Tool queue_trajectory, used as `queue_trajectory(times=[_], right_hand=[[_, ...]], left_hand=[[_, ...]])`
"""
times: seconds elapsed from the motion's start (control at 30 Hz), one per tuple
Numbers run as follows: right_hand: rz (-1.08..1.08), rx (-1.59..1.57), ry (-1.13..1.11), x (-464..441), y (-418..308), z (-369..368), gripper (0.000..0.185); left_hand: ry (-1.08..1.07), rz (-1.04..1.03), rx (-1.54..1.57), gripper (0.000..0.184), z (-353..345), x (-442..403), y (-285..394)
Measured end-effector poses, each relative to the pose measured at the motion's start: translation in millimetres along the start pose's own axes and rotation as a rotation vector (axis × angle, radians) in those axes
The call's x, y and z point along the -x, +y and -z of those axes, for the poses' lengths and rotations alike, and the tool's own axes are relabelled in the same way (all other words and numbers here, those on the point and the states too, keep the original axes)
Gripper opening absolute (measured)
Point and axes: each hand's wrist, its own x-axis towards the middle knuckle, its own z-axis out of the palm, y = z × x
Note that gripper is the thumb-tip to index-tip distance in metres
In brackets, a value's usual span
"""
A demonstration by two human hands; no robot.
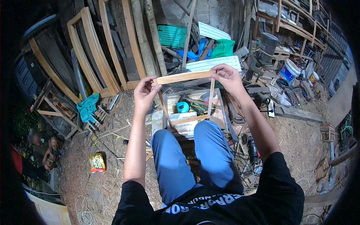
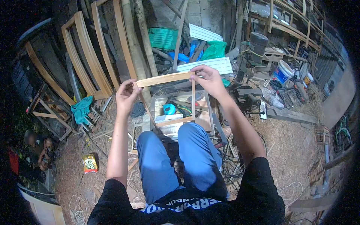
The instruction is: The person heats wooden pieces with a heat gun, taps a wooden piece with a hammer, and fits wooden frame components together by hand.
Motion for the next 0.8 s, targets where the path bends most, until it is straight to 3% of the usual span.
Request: queue_trajectory(times=[0.8], right_hand=[[-0.011,0.000,-0.006,-4.1,-0.3,-4.2,0.025]], left_hand=[[0.088,-0.048,-0.098,0.034,-3.9,1.1,0.9]])
